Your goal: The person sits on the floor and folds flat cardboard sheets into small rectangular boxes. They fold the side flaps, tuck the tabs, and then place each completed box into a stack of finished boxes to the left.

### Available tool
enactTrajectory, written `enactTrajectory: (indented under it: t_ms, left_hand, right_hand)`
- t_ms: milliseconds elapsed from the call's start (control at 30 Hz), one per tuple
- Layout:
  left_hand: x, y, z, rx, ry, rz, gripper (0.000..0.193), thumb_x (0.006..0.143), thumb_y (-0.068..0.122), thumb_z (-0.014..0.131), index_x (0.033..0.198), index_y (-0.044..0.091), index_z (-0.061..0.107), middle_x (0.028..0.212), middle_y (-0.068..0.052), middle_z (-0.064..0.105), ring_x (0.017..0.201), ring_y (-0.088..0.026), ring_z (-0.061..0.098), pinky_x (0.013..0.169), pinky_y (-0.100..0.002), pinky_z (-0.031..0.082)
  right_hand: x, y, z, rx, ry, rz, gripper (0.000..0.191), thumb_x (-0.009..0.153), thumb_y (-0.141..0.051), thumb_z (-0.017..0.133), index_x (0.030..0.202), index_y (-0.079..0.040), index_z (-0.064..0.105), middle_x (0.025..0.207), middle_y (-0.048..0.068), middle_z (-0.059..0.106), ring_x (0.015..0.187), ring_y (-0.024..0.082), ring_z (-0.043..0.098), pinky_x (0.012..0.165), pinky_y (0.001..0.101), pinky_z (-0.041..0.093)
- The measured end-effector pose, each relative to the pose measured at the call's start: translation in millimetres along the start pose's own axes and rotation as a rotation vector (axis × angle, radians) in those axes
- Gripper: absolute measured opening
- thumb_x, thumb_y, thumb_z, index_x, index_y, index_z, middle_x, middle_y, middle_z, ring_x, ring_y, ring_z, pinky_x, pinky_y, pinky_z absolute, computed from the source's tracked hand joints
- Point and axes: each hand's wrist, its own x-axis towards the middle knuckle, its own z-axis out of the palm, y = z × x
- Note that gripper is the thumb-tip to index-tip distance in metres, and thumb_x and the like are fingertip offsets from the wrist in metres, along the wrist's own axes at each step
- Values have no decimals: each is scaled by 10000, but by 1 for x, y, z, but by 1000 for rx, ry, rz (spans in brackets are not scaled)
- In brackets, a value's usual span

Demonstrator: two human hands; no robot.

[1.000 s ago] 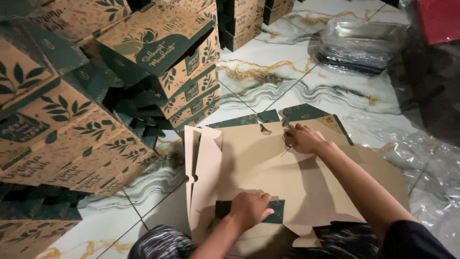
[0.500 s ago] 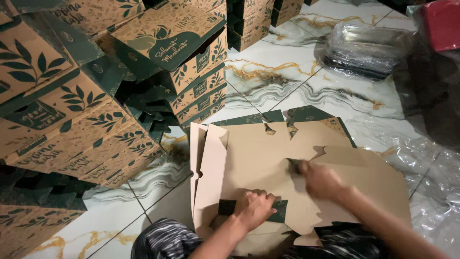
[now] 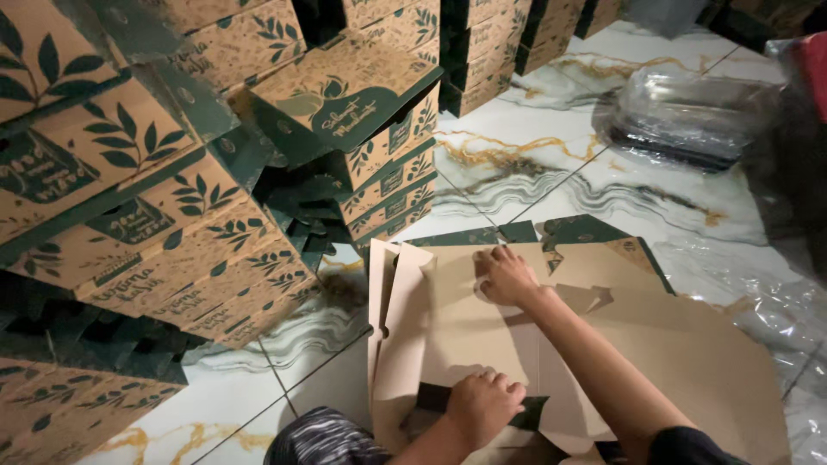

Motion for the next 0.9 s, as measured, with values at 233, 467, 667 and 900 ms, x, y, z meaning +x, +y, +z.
enactTrajectory:
  t_ms: [233,467,667,900]
  left_hand:
    - [-6,-6,-4,-31,94,16,239,901,312,731,994,105,658,937,-87,700,933,-275,693,756,-416,550]
    - [-5,-10,-4,-10,49,27,228,936,311,715,1031,107,681,931,-108,721,913,-286,709,784,-424,566]
    - [-7,-2,-11,-82,82,-14,234,850,289,744,927,75,691,861,-142,704,792,-320,720,682,-438,572]
    - [13,25,-29,-155,93,-11,226,941,259,694,1067,72,674,1050,-133,706,1019,-326,701,928,-455,554]
  right_hand:
    - [18,1,-20,156,-320,119,454,883,-431,680,1056,-29,801,1240,176,738,1071,353,709,959,423,555]
    - [-83,-53,33,-420,-100,-190,687,824,-216,671,1436,48,507,1393,246,565,1245,340,605,887,386,558]
    - [-99,-48,28,-219,-239,-108,522,921,-315,599,1384,-85,533,1416,138,544,1323,310,523,1092,444,432]
    - [-56,26,-15,-352,-303,192,458,928,-417,617,1289,-137,633,1094,83,753,944,231,746,748,389,599]
